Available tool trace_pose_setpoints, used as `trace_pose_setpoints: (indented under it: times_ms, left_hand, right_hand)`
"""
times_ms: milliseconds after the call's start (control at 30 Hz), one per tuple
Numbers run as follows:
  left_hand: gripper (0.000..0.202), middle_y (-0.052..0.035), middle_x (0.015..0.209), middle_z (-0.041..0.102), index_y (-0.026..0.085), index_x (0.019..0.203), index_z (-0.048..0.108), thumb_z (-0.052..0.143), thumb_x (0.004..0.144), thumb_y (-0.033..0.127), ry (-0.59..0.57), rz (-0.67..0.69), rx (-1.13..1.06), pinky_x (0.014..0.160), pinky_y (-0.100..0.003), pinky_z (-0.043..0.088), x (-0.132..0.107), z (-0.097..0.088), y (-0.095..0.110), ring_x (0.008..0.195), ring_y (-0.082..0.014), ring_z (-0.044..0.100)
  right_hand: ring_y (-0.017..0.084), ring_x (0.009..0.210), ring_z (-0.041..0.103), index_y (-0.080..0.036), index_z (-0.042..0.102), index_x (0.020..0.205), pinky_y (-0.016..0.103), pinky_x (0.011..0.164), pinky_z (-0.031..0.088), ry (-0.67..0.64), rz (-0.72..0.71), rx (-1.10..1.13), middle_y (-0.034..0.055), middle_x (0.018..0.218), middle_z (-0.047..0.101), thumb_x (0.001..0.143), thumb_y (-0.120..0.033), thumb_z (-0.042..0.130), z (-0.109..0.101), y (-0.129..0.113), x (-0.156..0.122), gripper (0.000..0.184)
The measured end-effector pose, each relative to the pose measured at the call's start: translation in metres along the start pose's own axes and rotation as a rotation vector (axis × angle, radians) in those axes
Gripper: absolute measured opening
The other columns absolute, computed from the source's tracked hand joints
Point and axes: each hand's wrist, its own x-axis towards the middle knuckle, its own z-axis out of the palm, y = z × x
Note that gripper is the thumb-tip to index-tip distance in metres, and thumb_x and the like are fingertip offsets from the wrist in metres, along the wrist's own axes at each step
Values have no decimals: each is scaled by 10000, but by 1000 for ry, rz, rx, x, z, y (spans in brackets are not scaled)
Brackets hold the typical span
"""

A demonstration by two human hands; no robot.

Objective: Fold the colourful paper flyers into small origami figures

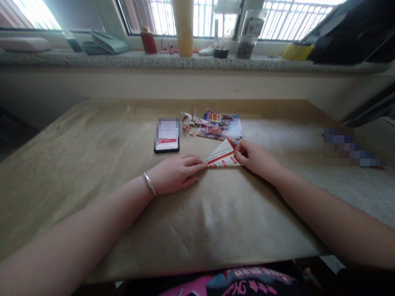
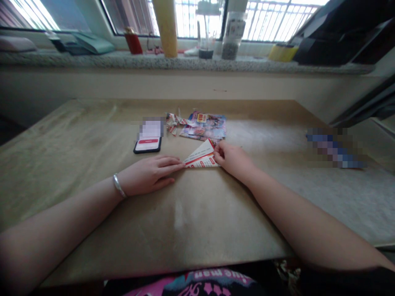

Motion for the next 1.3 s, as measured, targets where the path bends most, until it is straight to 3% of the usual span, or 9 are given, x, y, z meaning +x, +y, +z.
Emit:
trace_pose_setpoints:
  times_ms: [333,433,533,667,767,933,1133,1300]
  left_hand:
    - [420,-141,1218,577,152,1305,514,496,910,297,-13,-21,10,936,-396,497,1,0,4,1098,-241,552]
    - [423,-146,1210,581,149,1297,521,506,906,310,-1,-7,8,931,-407,498,1,-2,4,1094,-249,555]
    - [418,-142,1208,581,145,1293,525,493,913,315,-4,9,24,933,-405,497,1,-3,3,1098,-252,551]
    - [422,-139,1209,582,154,1304,515,494,913,311,2,22,44,939,-401,496,0,-3,2,1100,-248,548]
    - [421,-141,1204,583,158,1307,513,493,914,306,11,26,47,942,-404,493,-1,-2,3,1101,-245,546]
    - [433,-133,1198,582,163,1316,503,500,908,308,7,27,46,933,-405,495,2,-1,3,1095,-249,544]
    - [436,-130,1191,581,158,1318,504,480,916,326,-18,9,53,938,-394,491,7,3,0,1095,-247,539]
    - [434,-133,1186,591,146,1318,503,463,926,326,-15,28,31,947,-392,489,10,4,-4,1104,-242,539]
  right_hand:
    - [153,570,533,-205,573,825,262,519,351,37,-40,-82,33,709,638,835,-297,501,3,-1,1,118]
    - [186,692,572,-188,574,919,290,590,417,163,-102,-108,74,857,643,841,-283,502,1,-3,0,142]
    - [254,924,570,-174,595,1057,373,764,461,260,-267,-215,129,1048,628,875,-279,481,-5,-10,-3,239]
    - [299,1144,481,-244,637,1043,534,1045,292,292,-527,-316,62,1132,649,874,-277,508,-9,-23,-10,215]
    - [269,1166,477,-265,661,986,533,1114,194,209,-636,-332,28,1037,681,888,-277,485,-7,-31,-13,201]
    - [211,888,569,-213,666,909,446,1068,274,99,-629,-346,50,876,680,925,-288,421,4,-41,-6,256]
    - [244,874,545,-171,626,851,382,824,369,44,-449,-311,103,881,649,907,-297,428,16,-44,8,241]
    - [219,857,562,-183,621,812,332,766,356,-63,-375,-141,74,870,665,860,-321,515,16,-31,20,181]
